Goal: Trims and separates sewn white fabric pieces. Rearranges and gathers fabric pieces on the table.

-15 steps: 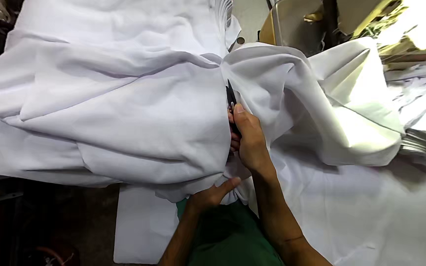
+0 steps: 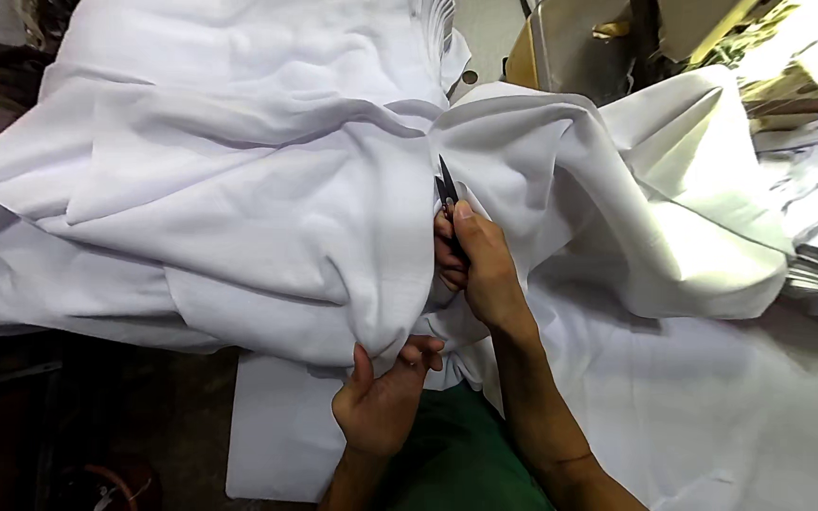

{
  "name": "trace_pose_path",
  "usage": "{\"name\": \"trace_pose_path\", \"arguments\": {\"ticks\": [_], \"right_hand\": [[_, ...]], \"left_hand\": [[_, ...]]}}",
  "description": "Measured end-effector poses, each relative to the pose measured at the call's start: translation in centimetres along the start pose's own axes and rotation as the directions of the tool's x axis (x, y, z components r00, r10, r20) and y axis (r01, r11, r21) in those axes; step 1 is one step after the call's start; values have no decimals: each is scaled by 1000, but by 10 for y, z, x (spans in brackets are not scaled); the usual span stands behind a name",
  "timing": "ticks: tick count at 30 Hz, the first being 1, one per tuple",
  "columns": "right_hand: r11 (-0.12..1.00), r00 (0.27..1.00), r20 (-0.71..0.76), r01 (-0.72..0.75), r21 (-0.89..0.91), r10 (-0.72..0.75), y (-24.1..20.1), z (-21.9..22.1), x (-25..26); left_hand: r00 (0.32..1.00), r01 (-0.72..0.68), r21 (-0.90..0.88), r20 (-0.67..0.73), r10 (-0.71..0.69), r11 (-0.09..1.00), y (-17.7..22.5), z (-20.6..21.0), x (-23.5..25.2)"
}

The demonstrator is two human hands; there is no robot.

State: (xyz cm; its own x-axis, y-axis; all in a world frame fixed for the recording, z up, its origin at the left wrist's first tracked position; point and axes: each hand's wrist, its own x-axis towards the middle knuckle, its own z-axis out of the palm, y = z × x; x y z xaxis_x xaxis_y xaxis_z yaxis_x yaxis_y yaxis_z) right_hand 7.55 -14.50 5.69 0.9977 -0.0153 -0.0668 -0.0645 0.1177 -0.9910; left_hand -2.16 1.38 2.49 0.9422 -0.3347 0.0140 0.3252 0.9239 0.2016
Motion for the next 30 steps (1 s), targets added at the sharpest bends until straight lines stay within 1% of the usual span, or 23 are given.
{"name": "trace_pose_path", "arguments": {"ticks": [3,8,11,21,25,30], "right_hand": [[999,1000,-14,4,31,-4,1,4,-5],[999,999,-43,10,41,-8,1,11,-11],[1000,999,-44,-7,21,8,-1,11,-10],[999,996,-85,11,-41,-14,-8,15,-7],[999,996,-91,18,-43,-22,-8,16,-6],[1000,996,-86,23,-1,-23,-8,17,-6]], "left_hand": [[999,51,-29,11,-50,998,-1,1,-2],[990,117,-35,84,-114,993,-1,1,-4],[988,140,-38,76,-137,989,-4,-4,-5],[980,158,-29,124,-153,987,-7,-11,-10],[981,156,-16,122,-153,988,-8,-12,-11],[980,147,-20,136,-143,989,-7,-10,-10]]}}
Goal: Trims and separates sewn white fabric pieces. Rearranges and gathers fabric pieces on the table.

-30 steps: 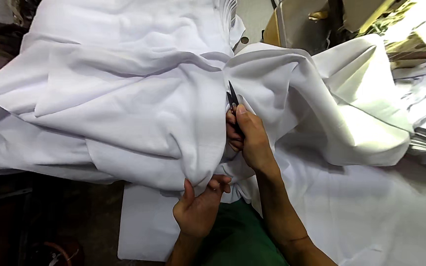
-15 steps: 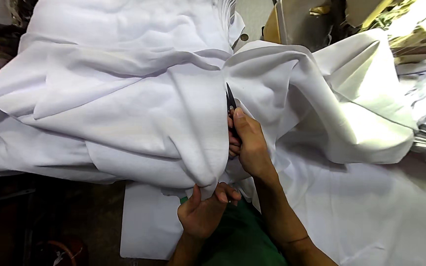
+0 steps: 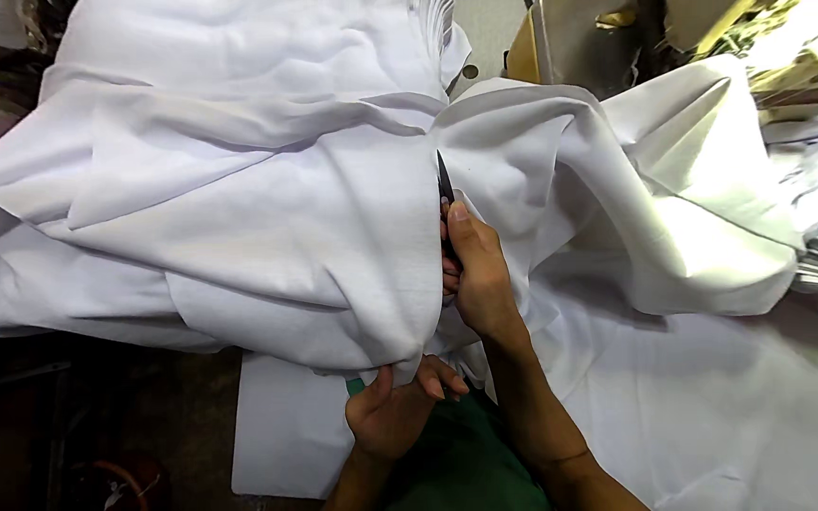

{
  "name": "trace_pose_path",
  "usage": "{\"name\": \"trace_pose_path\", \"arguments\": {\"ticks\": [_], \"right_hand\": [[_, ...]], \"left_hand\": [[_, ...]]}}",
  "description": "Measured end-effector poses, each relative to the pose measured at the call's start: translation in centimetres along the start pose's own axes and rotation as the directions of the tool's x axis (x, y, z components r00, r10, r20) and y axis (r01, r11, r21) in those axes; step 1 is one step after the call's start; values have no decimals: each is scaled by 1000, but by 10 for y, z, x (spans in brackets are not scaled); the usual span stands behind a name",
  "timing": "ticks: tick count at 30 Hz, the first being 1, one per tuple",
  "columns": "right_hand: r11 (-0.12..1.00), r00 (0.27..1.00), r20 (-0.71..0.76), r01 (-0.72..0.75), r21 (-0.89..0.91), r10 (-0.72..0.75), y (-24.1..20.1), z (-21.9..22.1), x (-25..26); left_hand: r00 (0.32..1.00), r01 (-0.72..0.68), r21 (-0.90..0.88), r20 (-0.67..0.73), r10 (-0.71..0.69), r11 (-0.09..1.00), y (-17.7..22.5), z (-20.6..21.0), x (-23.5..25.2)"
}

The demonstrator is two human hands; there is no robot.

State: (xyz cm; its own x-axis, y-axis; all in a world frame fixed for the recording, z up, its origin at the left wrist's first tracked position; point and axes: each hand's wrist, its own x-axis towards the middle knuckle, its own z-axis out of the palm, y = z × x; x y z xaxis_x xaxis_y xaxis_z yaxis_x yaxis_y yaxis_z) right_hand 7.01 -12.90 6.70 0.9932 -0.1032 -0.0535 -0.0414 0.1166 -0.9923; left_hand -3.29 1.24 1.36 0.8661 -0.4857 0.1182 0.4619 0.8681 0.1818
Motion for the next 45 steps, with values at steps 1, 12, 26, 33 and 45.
{"name": "trace_pose_path", "arguments": {"ticks": [1,12,26,33,45], "right_hand": [[1000,1000,-3,-2,1,2,0,0,0],[999,1000,-26,-11,-51,9,-3,1,0],[998,999,-31,-19,-51,17,-2,1,2],[998,999,-28,-27,-54,25,-4,1,2],[998,998,-14,-63,10,63,-3,0,-2]], "left_hand": [[1000,-3,4,-1,3,1000,0,0,0],[1000,12,40,14,-13,999,-2,-4,-1],[999,22,55,24,-23,998,-2,-6,-3],[1000,16,48,17,-17,999,-3,-8,-3],[1000,14,36,2,-14,999,-1,-12,-3]]}}
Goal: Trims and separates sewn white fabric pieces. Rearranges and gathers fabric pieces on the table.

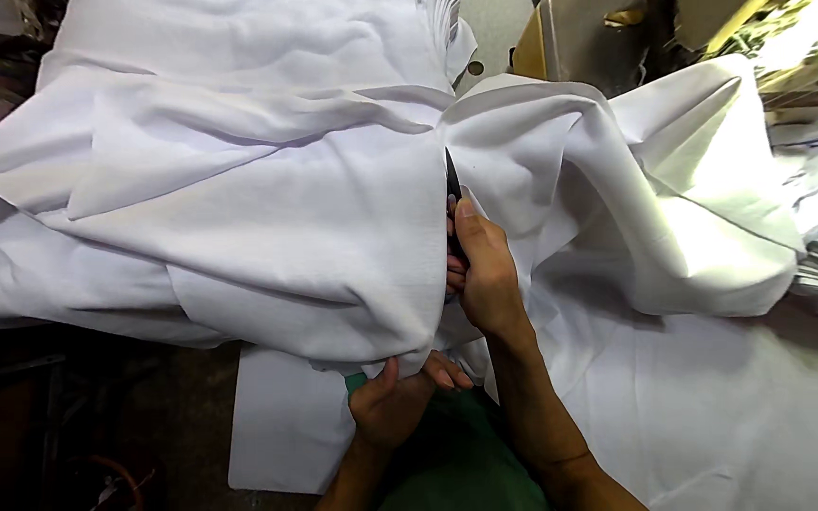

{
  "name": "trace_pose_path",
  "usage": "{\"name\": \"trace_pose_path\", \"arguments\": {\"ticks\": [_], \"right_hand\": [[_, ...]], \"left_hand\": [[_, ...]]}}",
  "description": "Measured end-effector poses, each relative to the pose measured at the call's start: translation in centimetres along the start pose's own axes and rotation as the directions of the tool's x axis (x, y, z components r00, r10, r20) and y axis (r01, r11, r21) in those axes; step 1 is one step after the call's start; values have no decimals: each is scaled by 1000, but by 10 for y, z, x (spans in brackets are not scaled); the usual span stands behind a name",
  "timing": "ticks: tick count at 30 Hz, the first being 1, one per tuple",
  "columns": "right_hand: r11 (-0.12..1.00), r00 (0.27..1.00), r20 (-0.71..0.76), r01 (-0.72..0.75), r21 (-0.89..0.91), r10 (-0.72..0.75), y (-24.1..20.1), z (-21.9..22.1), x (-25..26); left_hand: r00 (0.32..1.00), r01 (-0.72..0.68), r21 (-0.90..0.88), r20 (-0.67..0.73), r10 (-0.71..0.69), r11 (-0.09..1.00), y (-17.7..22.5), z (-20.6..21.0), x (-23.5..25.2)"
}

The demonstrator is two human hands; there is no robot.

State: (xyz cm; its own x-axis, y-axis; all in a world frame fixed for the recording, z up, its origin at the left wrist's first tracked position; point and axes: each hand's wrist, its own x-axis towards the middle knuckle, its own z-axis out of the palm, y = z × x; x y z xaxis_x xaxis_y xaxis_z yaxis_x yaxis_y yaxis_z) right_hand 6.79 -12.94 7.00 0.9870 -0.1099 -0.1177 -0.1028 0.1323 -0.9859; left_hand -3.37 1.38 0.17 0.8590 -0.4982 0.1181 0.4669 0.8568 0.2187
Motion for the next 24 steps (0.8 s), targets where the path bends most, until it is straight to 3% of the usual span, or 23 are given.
{"name": "trace_pose_path", "arguments": {"ticks": [24], "right_hand": [[999,1000,-10,-2,-37,2,2,-1,3]], "left_hand": [[1000,4,-7,-5,-4,1000,-2,-3,-2]]}}
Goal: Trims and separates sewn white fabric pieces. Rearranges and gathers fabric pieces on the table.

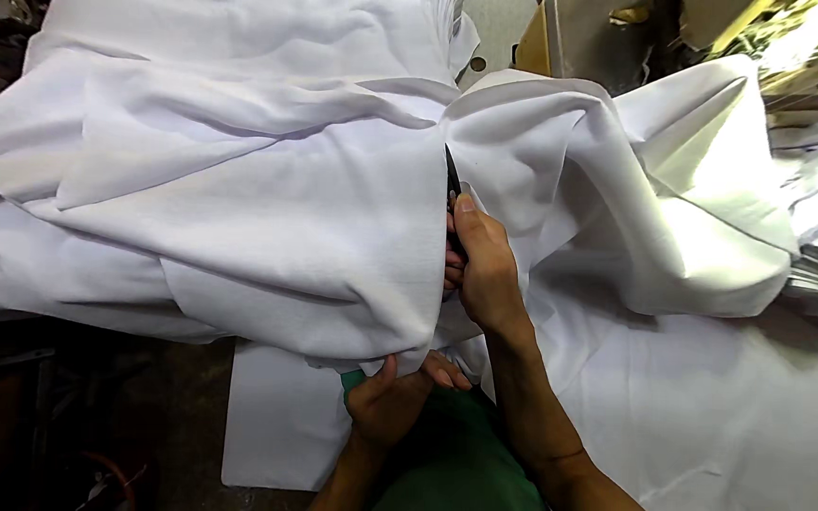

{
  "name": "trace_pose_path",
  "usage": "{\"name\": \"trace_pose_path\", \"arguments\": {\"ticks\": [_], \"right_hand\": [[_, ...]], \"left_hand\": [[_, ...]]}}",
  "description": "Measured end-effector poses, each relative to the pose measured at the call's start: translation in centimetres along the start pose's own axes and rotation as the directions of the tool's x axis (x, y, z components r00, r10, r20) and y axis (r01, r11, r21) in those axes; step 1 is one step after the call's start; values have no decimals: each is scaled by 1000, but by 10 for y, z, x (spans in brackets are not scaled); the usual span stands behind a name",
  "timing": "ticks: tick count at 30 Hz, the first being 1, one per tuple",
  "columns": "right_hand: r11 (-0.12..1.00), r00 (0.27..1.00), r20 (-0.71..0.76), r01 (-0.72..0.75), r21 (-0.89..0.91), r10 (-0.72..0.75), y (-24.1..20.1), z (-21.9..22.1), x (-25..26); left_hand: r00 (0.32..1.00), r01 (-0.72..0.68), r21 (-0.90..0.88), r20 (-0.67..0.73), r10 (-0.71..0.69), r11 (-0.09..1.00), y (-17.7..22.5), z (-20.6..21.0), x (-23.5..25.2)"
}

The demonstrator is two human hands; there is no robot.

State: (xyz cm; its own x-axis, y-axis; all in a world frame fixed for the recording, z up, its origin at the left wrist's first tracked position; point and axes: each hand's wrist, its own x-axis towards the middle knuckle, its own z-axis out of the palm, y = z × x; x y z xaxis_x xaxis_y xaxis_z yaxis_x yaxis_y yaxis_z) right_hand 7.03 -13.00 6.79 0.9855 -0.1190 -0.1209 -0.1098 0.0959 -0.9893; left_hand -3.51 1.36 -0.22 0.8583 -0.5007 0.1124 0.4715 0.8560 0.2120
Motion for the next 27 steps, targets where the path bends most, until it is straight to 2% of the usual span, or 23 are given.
{"name": "trace_pose_path", "arguments": {"ticks": [27], "right_hand": [[998,999,-15,-43,-44,42,-8,1,5]], "left_hand": [[1000,-6,-15,4,6,1000,-2,-2,-1]]}}
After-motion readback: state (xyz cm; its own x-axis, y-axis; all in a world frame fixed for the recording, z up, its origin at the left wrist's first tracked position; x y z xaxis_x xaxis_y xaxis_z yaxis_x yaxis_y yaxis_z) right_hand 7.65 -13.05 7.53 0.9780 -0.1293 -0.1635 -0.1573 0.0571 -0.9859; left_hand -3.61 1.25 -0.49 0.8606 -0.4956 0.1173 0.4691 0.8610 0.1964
